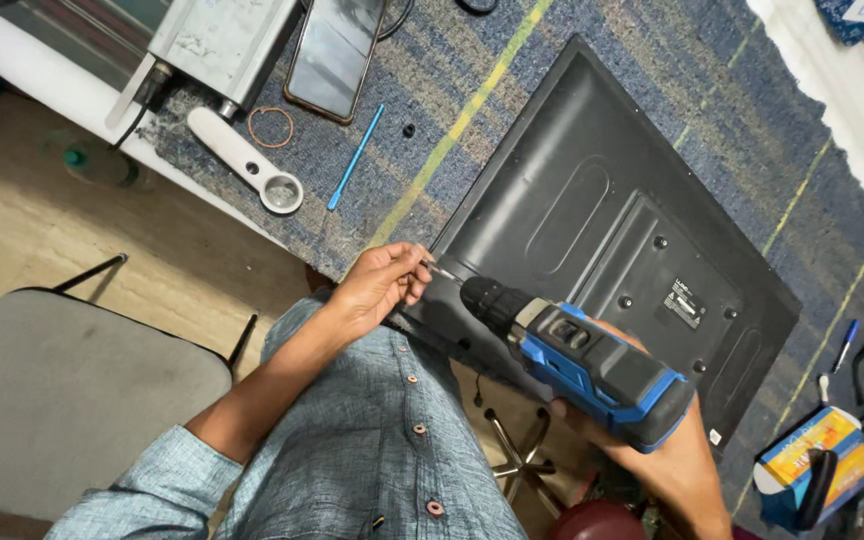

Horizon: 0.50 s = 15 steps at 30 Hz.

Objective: The person uses a cordless drill to remove screws from the back panel of a television. After removing all screws, the person detaches the back cover to expose the internal components.

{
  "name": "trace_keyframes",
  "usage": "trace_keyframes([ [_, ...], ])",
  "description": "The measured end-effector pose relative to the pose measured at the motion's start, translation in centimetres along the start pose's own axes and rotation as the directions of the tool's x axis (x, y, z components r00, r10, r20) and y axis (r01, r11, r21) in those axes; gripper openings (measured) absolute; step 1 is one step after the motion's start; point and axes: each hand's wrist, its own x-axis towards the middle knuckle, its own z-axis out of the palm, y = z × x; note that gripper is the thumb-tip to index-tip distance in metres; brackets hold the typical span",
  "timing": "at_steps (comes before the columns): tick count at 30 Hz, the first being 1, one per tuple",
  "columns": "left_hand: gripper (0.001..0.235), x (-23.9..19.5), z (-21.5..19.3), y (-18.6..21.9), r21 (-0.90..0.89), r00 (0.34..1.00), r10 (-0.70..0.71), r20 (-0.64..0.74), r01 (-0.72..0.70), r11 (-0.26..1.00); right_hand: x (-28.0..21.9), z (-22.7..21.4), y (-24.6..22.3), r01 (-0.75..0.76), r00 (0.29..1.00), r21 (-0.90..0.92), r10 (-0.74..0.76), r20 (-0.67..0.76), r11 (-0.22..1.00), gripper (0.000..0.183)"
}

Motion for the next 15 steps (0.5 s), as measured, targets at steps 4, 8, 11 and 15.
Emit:
trace_keyframes([
  [4, 0.025, 0.7, -0.1, 0.2, -0.094, 0.998, 0.022, -0.067, -0.028, 0.995, -1.3, 0.0, 2.9, -0.065, 0.997, 0.204, 0.073, -0.031, 0.977, 0.073],
  [8, 0.020, 1.2, 0.3, 3.6, 0.419, 0.958, 0.240, -0.157, -0.155, 0.895, -2.3, -0.4, 4.8, -0.017, 0.991, 0.025, 0.020, -0.135, 1.000, 0.068],
  [11, 0.010, 1.4, 1.3, 6.4, 0.932, 0.836, 0.529, 0.147, -0.295, 0.208, -2.7, -0.4, 5.1, 0.050, 0.989, 0.077, -0.039, -0.144, 0.996, 0.075],
  [15, 0.029, 2.5, 2.6, 8.9, 0.843, 0.779, 0.434, 0.452, -0.214, -0.493, -2.9, 0.4, 4.8, -0.024, 0.980, 0.097, 0.043, -0.193, 0.995, 0.071],
])
